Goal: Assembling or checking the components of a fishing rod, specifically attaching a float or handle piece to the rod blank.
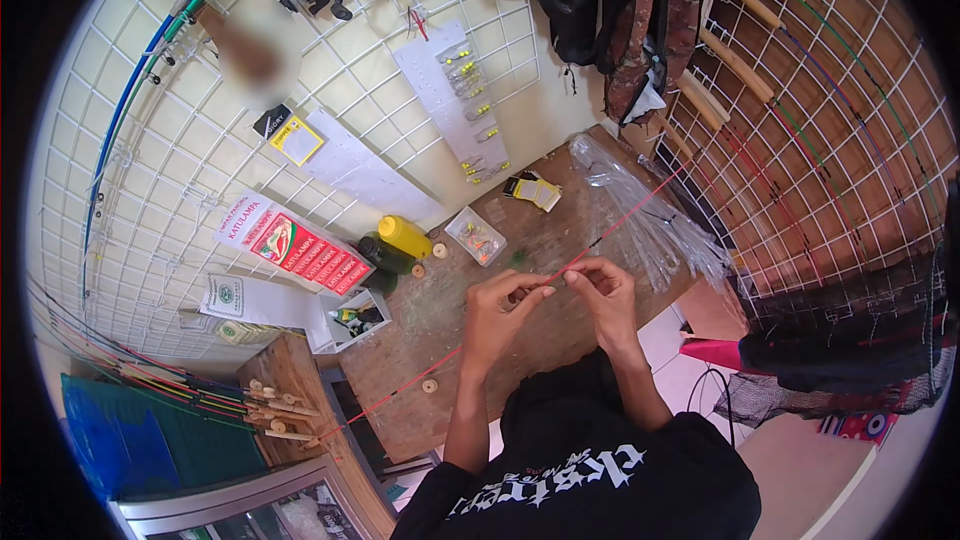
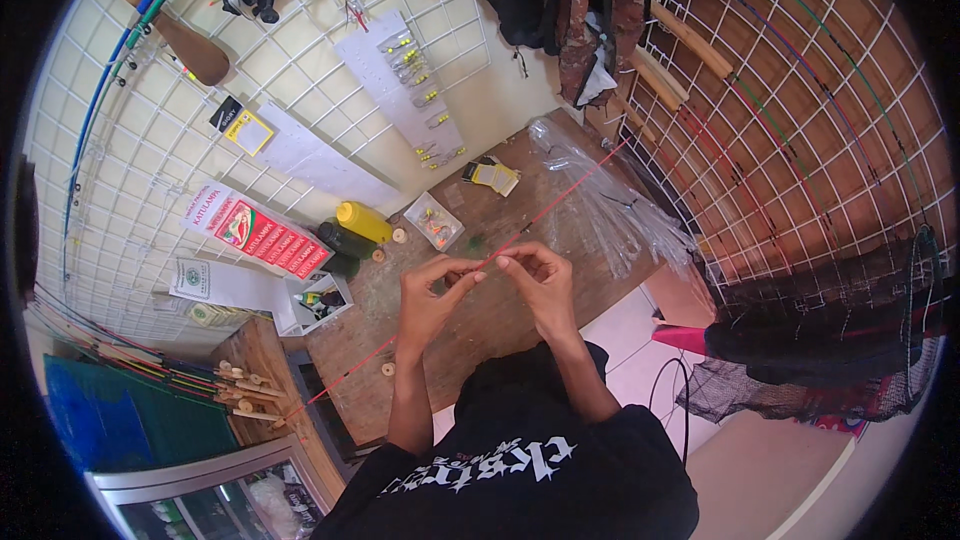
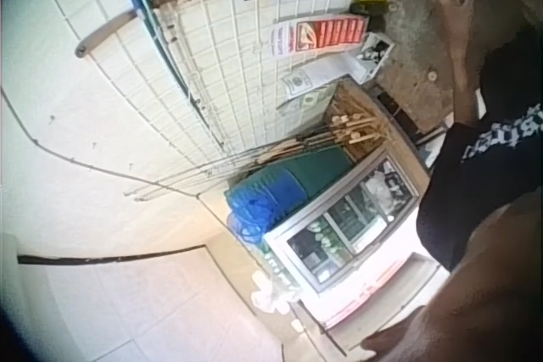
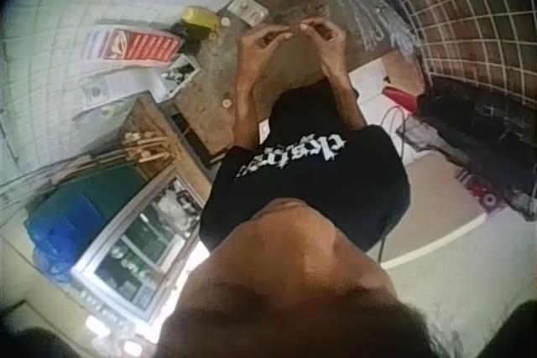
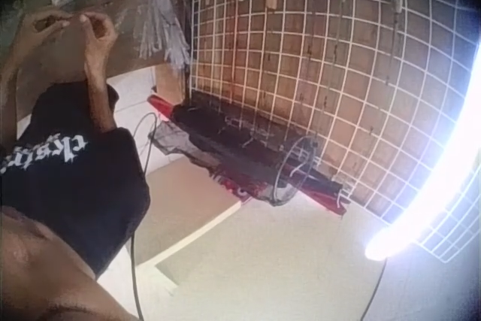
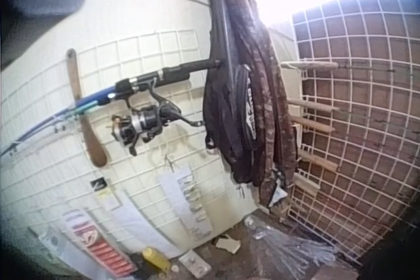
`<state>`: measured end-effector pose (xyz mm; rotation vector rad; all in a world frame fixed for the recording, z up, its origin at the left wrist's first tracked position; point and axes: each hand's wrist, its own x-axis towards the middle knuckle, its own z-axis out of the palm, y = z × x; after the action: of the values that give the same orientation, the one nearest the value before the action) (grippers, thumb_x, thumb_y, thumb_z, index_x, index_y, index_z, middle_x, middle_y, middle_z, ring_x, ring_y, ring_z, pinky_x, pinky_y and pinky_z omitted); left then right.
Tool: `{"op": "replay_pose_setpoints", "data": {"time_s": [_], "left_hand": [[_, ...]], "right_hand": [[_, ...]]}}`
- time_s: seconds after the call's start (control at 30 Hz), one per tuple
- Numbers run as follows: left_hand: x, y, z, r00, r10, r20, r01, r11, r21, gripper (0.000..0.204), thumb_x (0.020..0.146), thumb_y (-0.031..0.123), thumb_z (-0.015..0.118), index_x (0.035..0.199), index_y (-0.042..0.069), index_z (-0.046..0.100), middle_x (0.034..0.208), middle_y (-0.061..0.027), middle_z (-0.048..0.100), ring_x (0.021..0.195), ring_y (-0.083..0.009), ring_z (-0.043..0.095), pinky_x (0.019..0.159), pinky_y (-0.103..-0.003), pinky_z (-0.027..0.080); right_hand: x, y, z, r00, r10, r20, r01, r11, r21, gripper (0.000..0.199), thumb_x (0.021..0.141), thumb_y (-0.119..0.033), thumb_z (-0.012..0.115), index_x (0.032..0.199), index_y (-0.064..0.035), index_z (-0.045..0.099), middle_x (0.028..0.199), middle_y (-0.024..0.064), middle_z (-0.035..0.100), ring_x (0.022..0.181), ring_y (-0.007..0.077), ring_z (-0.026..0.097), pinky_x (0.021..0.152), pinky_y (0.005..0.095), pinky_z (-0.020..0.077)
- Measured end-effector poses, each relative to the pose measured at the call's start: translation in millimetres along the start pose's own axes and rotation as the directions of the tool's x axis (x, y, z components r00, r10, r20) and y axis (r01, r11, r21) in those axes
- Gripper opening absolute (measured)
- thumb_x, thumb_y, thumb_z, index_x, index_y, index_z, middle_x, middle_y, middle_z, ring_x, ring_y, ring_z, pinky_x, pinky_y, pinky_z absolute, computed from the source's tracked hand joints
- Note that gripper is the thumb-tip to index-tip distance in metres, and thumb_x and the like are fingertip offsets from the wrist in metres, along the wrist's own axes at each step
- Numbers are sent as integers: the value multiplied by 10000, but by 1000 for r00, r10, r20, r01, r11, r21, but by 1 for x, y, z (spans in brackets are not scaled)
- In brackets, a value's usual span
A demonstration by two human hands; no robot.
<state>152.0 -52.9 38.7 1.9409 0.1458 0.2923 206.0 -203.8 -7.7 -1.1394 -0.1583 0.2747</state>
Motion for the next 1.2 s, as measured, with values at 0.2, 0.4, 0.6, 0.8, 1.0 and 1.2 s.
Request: {"op": "replay_pose_setpoints", "data": {"time_s": [0.2,0.4,0.6,0.8,1.0,1.2], "left_hand": [[0,3,-1,1000,11,-5,-11,1000,-2,147,758,38,717,903,17,705,711,-45,623,595,-64,541,542,-213,408],[-1,-2,0,1000,-15,-7,14,1000,-10,146,760,38,715,903,12,704,709,-48,622,588,-64,539,539,-214,408],[-1,0,1,1000,-3,-16,4,1000,30,147,761,42,712,906,19,706,696,-42,615,580,-63,534,534,-215,405],[-2,0,2,1000,2,-20,-1,1000,29,150,760,42,713,908,21,706,677,-39,607,576,-65,528,532,-220,401],[-1,0,1,1000,11,-19,-10,999,44,153,756,45,716,907,21,706,684,-41,611,581,-66,530,538,-220,402],[-2,1,1,1000,2,0,-2,999,37,150,757,50,717,904,22,706,685,-42,613,583,-65,530,539,-219,400]], "right_hand": [[3,4,1,998,-3,-65,22,956,292,96,878,-73,606,950,-12,595,839,40,624,763,99,571,712,239,441],[4,-1,0,994,18,-108,20,938,346,107,884,-86,603,957,-8,597,843,48,628,758,104,568,722,245,449],[3,1,2,993,20,-118,16,954,298,110,861,-74,634,947,-6,627,832,43,634,741,95,571,709,236,451],[4,-6,5,987,59,-148,-33,984,176,104,827,-69,673,907,-4,659,794,35,645,716,79,567,681,214,435],[6,-6,5,987,74,-143,-39,972,233,109,814,-65,687,903,-8,658,785,26,645,701,70,558,653,207,422],[8,-1,2,978,99,-185,-56,973,223,127,803,-67,703,903,-11,648,768,15,633,677,58,539,637,191,403]]}}
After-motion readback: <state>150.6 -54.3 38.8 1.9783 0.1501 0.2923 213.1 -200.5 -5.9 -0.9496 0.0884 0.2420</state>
